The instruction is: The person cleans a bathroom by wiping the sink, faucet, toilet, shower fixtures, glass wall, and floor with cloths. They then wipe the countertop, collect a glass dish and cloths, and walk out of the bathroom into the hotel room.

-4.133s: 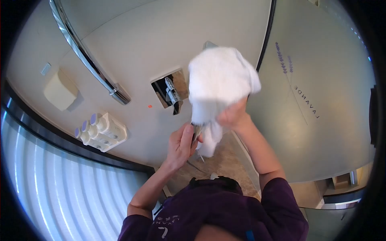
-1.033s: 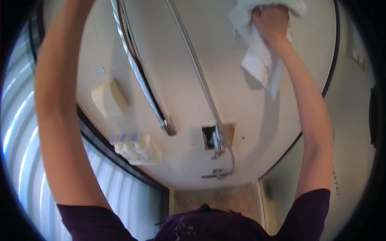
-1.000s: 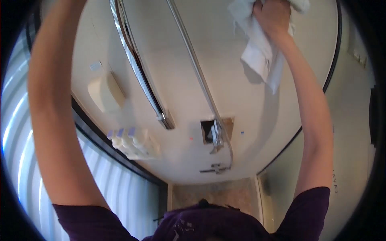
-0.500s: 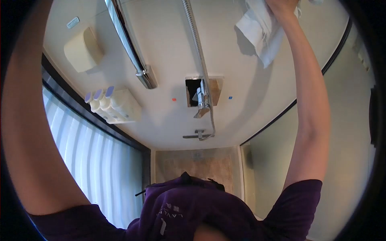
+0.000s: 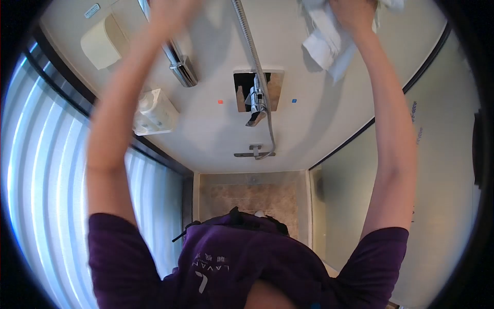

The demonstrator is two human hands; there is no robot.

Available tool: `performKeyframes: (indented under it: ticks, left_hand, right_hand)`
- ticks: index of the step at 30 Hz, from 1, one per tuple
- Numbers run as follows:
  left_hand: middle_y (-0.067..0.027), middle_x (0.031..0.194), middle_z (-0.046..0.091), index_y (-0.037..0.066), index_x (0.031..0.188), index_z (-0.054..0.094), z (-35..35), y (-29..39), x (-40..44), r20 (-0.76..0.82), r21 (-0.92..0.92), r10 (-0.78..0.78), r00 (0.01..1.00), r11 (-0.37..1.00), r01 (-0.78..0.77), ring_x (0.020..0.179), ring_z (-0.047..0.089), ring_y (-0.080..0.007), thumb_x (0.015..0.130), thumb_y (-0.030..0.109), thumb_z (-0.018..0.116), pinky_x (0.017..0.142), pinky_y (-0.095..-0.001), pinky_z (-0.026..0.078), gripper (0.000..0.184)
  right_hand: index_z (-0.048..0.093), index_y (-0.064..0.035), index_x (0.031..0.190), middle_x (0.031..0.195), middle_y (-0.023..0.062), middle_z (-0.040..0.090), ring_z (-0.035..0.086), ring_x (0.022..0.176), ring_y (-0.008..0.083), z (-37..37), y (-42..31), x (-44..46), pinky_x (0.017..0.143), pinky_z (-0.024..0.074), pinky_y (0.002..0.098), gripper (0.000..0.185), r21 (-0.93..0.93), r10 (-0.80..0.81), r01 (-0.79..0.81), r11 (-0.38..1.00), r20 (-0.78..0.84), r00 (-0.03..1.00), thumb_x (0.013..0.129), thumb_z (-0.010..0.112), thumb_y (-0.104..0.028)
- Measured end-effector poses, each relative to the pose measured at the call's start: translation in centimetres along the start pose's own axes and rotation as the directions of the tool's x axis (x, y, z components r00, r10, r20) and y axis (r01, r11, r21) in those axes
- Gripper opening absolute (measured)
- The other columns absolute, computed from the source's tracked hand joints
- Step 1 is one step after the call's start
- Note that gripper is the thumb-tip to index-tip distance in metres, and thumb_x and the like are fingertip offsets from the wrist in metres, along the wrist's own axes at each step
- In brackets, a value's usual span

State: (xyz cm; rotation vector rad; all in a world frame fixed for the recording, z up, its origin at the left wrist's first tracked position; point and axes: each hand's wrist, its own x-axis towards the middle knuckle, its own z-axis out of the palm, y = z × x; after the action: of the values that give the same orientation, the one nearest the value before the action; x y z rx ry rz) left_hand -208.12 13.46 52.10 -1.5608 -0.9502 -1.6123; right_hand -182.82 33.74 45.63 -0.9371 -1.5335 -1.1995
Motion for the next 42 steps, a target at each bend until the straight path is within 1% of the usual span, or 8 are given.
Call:
performKeyframes:
  ticks: [1,4,8,16,23,36,40,42]
  left_hand:
    - [-0.0159,0.118,0.054,-0.001,0.124,0.046,-1.3,-1.1,-5.7,0.165,0.308,0.034,0.986,0.948,-0.085,0.108,0.056,-0.0228,0.090,0.028,0.070,0.092,-0.0349,0.048,0.051]
    - [-0.0110,0.120,0.053,0.004,0.134,0.037,0.6,2.9,-16.6,0.384,-0.199,-0.593,0.708,0.695,0.691,0.113,0.050,-0.0167,0.085,0.019,0.076,0.094,-0.0341,0.044,0.064]
    - [-0.0038,0.105,0.064,0.004,0.134,0.042,2.9,5.8,-21.4,0.772,-0.448,-0.489,0.407,0.037,0.893,0.099,0.061,-0.0145,0.089,0.010,0.070,0.093,-0.0314,0.046,0.053]
    - [-0.0031,0.098,0.067,0.001,0.107,0.065,-5.3,9.6,-37.4,0.919,0.092,-0.387,-0.079,0.013,0.996,0.096,0.062,-0.0106,0.096,0.020,0.065,0.088,-0.0283,0.049,0.022]
    - [-0.0042,0.085,0.066,-0.001,0.103,0.064,-12.4,2.8,-42.3,0.498,-0.001,-0.867,0.000,-0.001,1.000,0.082,0.060,-0.0104,0.099,0.018,0.059,0.075,-0.0264,0.046,0.020]
    - [-0.0035,0.080,0.066,0.001,0.097,0.063,-12.1,0.6,-41.0,0.515,-0.072,-0.857,0.004,-0.039,0.997,0.077,0.062,-0.0103,0.095,0.014,0.064,0.072,-0.0238,0.044,0.013]
    - [-0.0044,0.081,0.067,0.000,0.098,0.063,-12.2,0.8,-40.7,0.568,-0.068,-0.822,0.036,-0.003,0.998,0.077,0.063,-0.0102,0.095,0.013,0.065,0.070,-0.0243,0.045,0.013]
    - [-0.0045,0.082,0.067,0.000,0.100,0.064,-12.4,0.8,-41.7,0.542,-0.041,-0.840,-0.001,-0.028,0.999,0.079,0.064,-0.0120,0.095,0.013,0.065,0.074,-0.0260,0.047,0.013]
  right_hand:
    - [0.062,0.0001,0.123,0.130,0.0247,0.055,0.046,0.125,0.0420,-3.7,-0.5,-0.2,0.108,0.0308,0.0551,0.045,0.162,0.078,-0.145,0.976,0.360,0.930,0.083,0.059,-0.022]
    - [0.072,-0.0031,0.093,0.097,0.0182,0.070,0.062,0.095,0.0379,-6.2,-1.4,-1.8,0.086,0.0461,0.0495,0.033,-0.330,0.034,0.251,0.910,0.664,0.747,0.080,0.059,-0.031]
    - [0.071,-0.0070,0.099,0.105,0.0157,0.069,0.062,0.100,0.0382,-6.8,-1.6,-6.3,0.091,0.0468,0.0489,0.028,0.610,-0.082,-0.009,0.792,0.120,0.989,0.074,0.066,-0.018]
    - [0.072,-0.0086,0.099,0.108,0.0165,0.068,0.061,0.108,0.0373,-13.5,-9.6,-11.2,0.096,0.0466,0.0487,0.030,0.779,-0.414,0.086,0.621,0.233,0.880,0.069,0.071,-0.011]
    - [0.069,-0.0052,0.075,0.079,0.0166,0.067,0.066,0.073,0.0300,-11.2,-15.6,-10.9,0.066,0.0516,0.0433,0.011,0.860,-0.561,-0.204,0.467,0.467,0.684,0.075,0.064,-0.015]
    - [0.069,-0.0061,0.098,0.101,0.0132,0.069,0.064,0.100,0.0304,-10.9,-13.6,-11.6,0.087,0.0510,0.0435,0.022,0.766,-0.757,0.306,0.565,0.334,0.561,0.078,0.062,-0.009]
    - [0.054,-0.0063,0.134,0.137,0.0174,0.055,0.051,0.127,0.0362,-9.6,-8.4,-17.3,0.108,0.0404,0.0472,0.052,0.787,-0.571,0.004,0.617,0.445,0.690,0.085,0.065,-0.019]
    - [0.052,-0.0077,0.137,0.138,0.0146,0.054,0.049,0.130,0.0359,-9.2,-6.6,-19.9,0.111,0.0379,0.0447,0.059,0.639,-0.288,-0.717,0.278,0.768,0.572,0.081,0.066,-0.018]
